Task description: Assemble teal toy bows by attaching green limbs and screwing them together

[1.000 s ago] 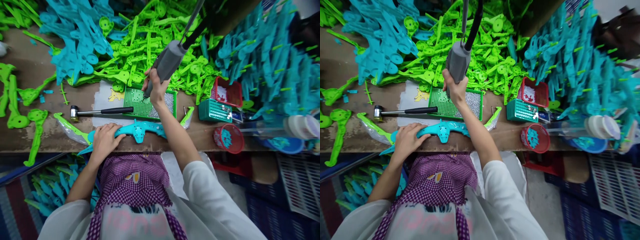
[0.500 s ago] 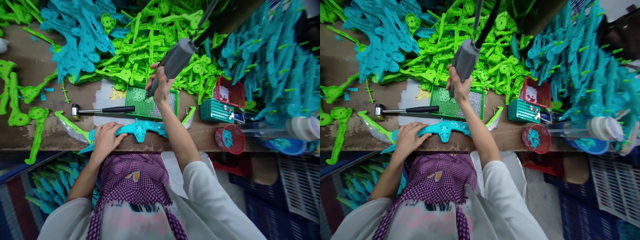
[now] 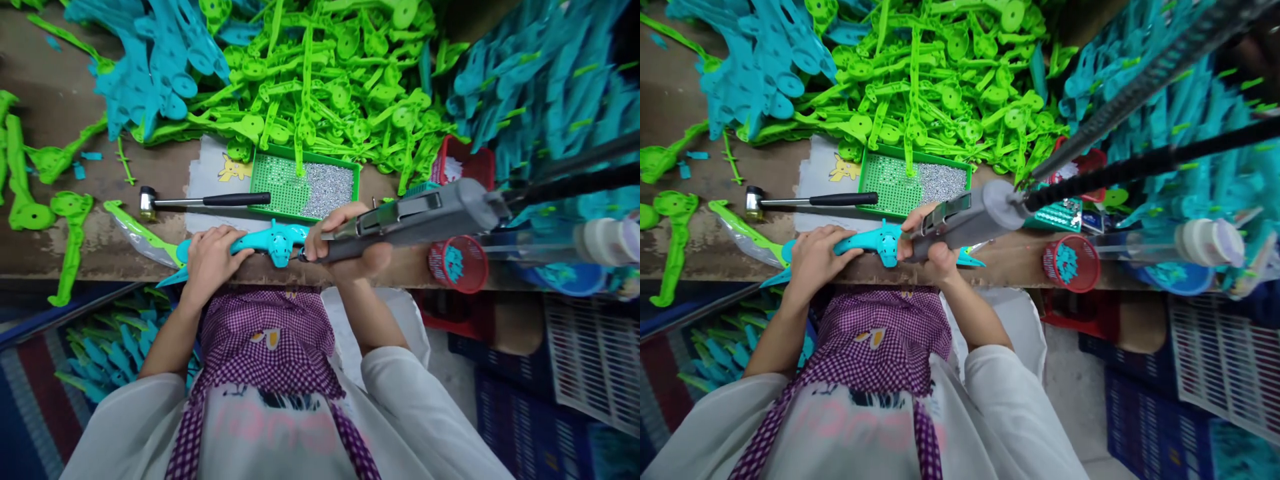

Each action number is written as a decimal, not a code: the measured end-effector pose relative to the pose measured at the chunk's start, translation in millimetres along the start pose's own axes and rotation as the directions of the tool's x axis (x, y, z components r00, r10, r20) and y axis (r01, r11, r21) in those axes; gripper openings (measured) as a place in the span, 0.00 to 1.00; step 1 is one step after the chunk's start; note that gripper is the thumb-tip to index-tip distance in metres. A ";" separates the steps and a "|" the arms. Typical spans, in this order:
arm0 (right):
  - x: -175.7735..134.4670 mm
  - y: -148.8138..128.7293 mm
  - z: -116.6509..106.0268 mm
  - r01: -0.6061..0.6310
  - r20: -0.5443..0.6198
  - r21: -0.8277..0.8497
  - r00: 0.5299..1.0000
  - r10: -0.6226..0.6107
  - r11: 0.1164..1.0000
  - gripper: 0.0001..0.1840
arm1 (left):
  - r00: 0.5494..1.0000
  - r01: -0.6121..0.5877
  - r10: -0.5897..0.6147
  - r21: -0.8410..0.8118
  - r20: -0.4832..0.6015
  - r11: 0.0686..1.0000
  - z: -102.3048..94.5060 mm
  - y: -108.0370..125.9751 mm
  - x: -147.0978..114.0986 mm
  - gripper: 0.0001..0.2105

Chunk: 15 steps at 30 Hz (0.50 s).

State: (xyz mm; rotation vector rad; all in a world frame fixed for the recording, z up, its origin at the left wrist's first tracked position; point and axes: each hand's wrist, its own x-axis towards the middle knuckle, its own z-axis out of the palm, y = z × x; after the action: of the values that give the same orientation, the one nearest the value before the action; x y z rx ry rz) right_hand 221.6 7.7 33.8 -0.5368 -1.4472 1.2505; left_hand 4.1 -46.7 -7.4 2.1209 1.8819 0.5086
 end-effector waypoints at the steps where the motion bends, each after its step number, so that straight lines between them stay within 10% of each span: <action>1: -1.1 3.3 -0.9 -0.001 -0.004 -0.001 1.000 0.001 1.000 0.31 | 1.000 0.002 -0.002 -0.005 0.003 1.000 -0.1 0.1 0.2 0.16; 15: 0.9 -0.5 9.8 -0.041 -0.082 0.178 0.995 0.057 0.983 0.26 | 0.998 0.034 -0.036 0.028 0.056 0.999 -6.0 4.1 2.1 0.16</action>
State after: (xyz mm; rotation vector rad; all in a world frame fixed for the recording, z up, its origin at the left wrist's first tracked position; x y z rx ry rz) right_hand 212.6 4.5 36.2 -0.5024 -1.2438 1.3633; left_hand 5.4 -45.4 0.0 2.0922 1.9017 0.4141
